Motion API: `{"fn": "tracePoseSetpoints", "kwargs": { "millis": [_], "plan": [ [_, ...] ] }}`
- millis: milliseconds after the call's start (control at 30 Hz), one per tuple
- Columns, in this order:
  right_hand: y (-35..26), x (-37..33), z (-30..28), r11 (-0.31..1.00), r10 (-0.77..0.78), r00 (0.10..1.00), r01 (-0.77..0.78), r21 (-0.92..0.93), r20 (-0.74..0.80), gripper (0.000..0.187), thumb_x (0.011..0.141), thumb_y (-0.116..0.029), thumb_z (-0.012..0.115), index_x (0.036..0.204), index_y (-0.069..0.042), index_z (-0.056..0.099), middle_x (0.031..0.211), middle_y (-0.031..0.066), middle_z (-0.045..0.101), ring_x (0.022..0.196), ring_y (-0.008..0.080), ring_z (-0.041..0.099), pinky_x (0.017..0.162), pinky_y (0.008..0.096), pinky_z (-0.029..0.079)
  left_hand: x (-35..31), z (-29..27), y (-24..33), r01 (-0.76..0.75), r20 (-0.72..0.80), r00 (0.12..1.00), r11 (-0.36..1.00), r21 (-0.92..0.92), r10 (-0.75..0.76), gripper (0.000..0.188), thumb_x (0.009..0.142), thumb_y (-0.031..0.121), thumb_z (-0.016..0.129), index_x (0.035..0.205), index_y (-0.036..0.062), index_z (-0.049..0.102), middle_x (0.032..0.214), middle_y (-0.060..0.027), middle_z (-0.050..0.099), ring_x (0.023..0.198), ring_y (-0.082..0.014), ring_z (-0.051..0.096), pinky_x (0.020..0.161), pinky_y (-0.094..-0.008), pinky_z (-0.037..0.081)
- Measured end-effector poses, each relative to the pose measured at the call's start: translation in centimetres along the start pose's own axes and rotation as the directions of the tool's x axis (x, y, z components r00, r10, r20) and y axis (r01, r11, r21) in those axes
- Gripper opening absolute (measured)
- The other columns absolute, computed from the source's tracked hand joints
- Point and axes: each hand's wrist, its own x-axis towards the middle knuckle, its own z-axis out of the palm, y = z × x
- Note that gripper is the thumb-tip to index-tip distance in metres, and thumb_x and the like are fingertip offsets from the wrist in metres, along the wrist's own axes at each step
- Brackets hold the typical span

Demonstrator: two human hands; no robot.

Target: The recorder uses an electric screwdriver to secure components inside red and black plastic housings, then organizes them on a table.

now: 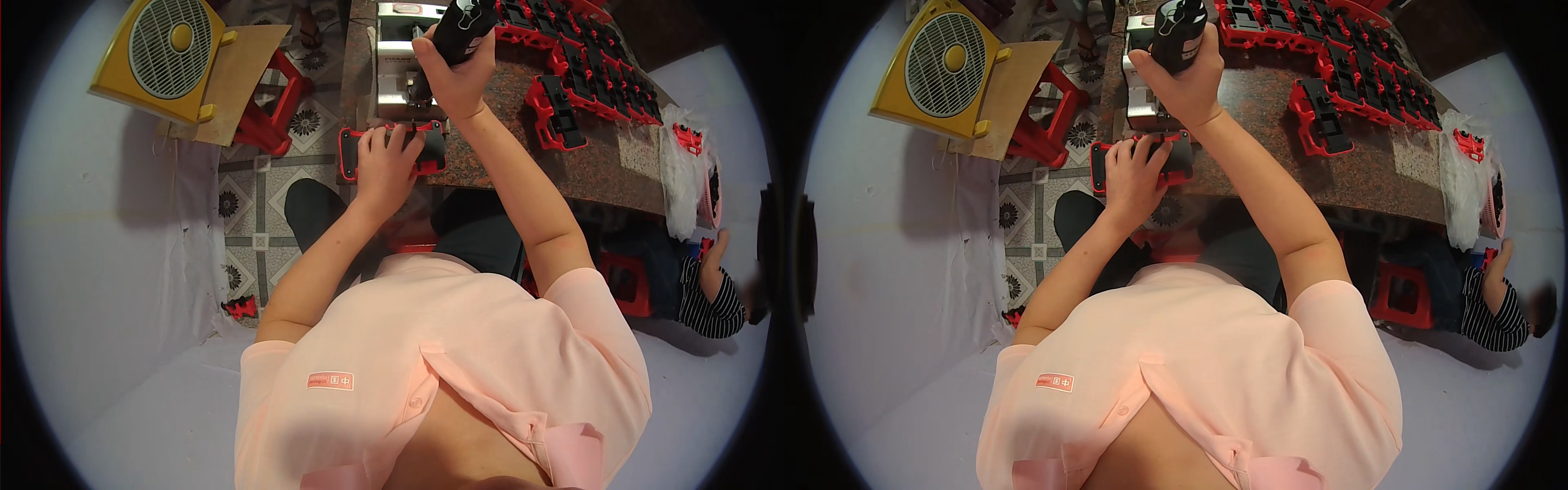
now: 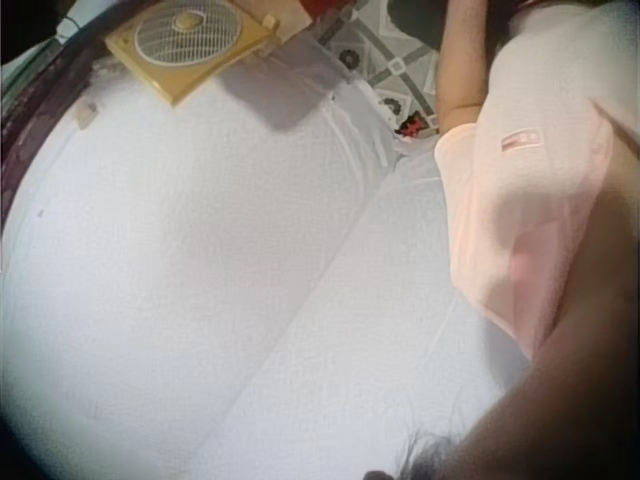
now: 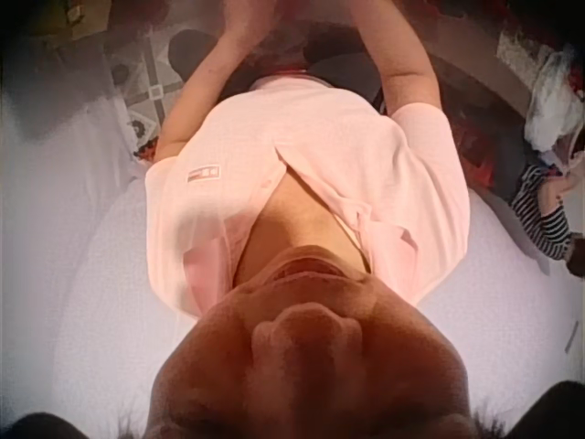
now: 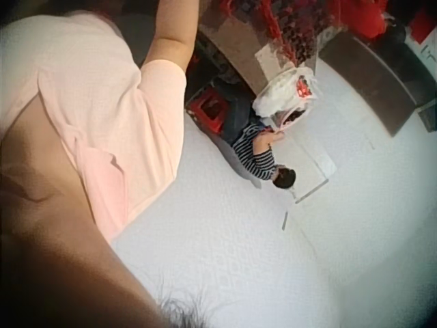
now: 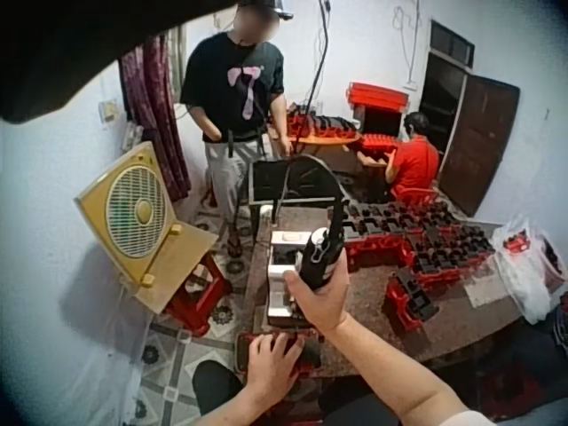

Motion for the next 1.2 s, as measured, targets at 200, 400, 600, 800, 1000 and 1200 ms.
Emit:
{"fn": "tracePoseSetpoints", "kwargs": {
  "millis": [200, 400, 600, 800, 1000, 1200],
  "plan": [
    [0.1, 3.2, 0.0, 0.936, 0.329, 0.944, -0.326, -0.134, -0.004, 0.025, 0.096, -0.014, 0.069, 0.111, 0.001, 0.054, 0.072, 0.0010, 0.059, 0.059, 0.0088, 0.052, 0.055, 0.0279, 0.045, 0.1, 0.0, 0.2, 0.002, -0.017, 1.000, 1.000, 0.008, -0.002, 0.074, 0.063, 0.015, 0.084, 0.133, 0.0131, 0.059, 0.128, -0.0112, 0.055, 0.118, -0.0347, 0.050, 0.105, -0.0500, 0.037],
    [-4.3, 4.1, -0.9, 0.935, 0.155, 0.986, -0.165, 0.315, 0.058, 0.024, 0.096, -0.018, 0.070, 0.091, -0.003, 0.053, 0.067, 0.0020, 0.058, 0.057, 0.0101, 0.054, 0.054, 0.0273, 0.044, -0.3, 0.3, -0.2, 0.021, -0.003, 1.000, 0.999, 0.047, -0.021, 0.071, 0.064, 0.016, 0.084, 0.131, 0.0150, 0.059, 0.127, -0.0095, 0.055, 0.117, -0.0342, 0.051, 0.106, -0.0497, 0.038],
    [-9.2, -0.7, -4.4, 0.985, 0.169, 0.978, -0.172, 0.015, 0.123, 0.041, 0.098, -0.023, 0.067, 0.121, 0.004, 0.045, 0.084, 0.0126, 0.065, 0.068, 0.0190, 0.065, 0.060, 0.0331, 0.056, 0.0, 0.5, -0.1, 0.026, -0.001, 1.000, 0.998, 0.051, -0.026, 0.069, 0.066, 0.017, 0.084, 0.131, 0.0164, 0.059, 0.127, -0.0091, 0.055, 0.118, -0.0339, 0.051, 0.106, -0.0498, 0.037],
    [-9.2, -2.2, -4.9, 0.985, 0.173, 0.978, -0.175, 0.004, 0.112, 0.046, 0.096, -0.023, 0.070, 0.123, 0.004, 0.044, 0.087, 0.0133, 0.065, 0.069, 0.0186, 0.064, 0.064, 0.0330, 0.056, 0.2, 0.3, 0.1, 0.026, 0.009, 1.000, 0.998, 0.061, -0.026, 0.070, 0.066, 0.018, 0.084, 0.132, 0.0166, 0.059, 0.127, -0.0092, 0.055, 0.119, -0.0337, 0.050, 0.106, -0.0498, 0.037],
    [-8.9, -2.8, -4.3, 0.987, 0.159, 0.977, -0.153, -0.052, 0.141, 0.045, 0.094, -0.017, 0.071, 0.123, 0.003, 0.045, 0.084, 0.0119, 0.065, 0.068, 0.0168, 0.064, 0.064, 0.0301, 0.054, 0.2, 0.2, 0.2, 0.025, 0.019, 0.999, 0.998, 0.052, -0.026, 0.069, 0.067, 0.017, 0.084, 0.131, 0.0170, 0.058, 0.127, -0.0094, 0.055, 0.117, -0.0337, 0.051, 0.106, -0.0497, 0.037],
    [-8.3, -4.0, -3.1, 0.979, 0.145, 0.978, -0.119, -0.167, 0.153, 0.055, 0.077, -0.014, 0.088, 0.116, 0.001, 0.053, 0.088, 0.0053, 0.067, 0.074, 0.0118, 0.065, 0.068, 0.0272, 0.055, 0.1, 0.5, 0.0, 0.030, 0.028, 0.999, 0.998, 0.062, -0.031, 0.069, 0.067, 0.017, 0.083, 0.131, 0.0189, 0.057, 0.126, -0.0096, 0.055, 0.116, -0.0337, 0.051, 0.105, -0.0506, 0.037]
  ]
}}
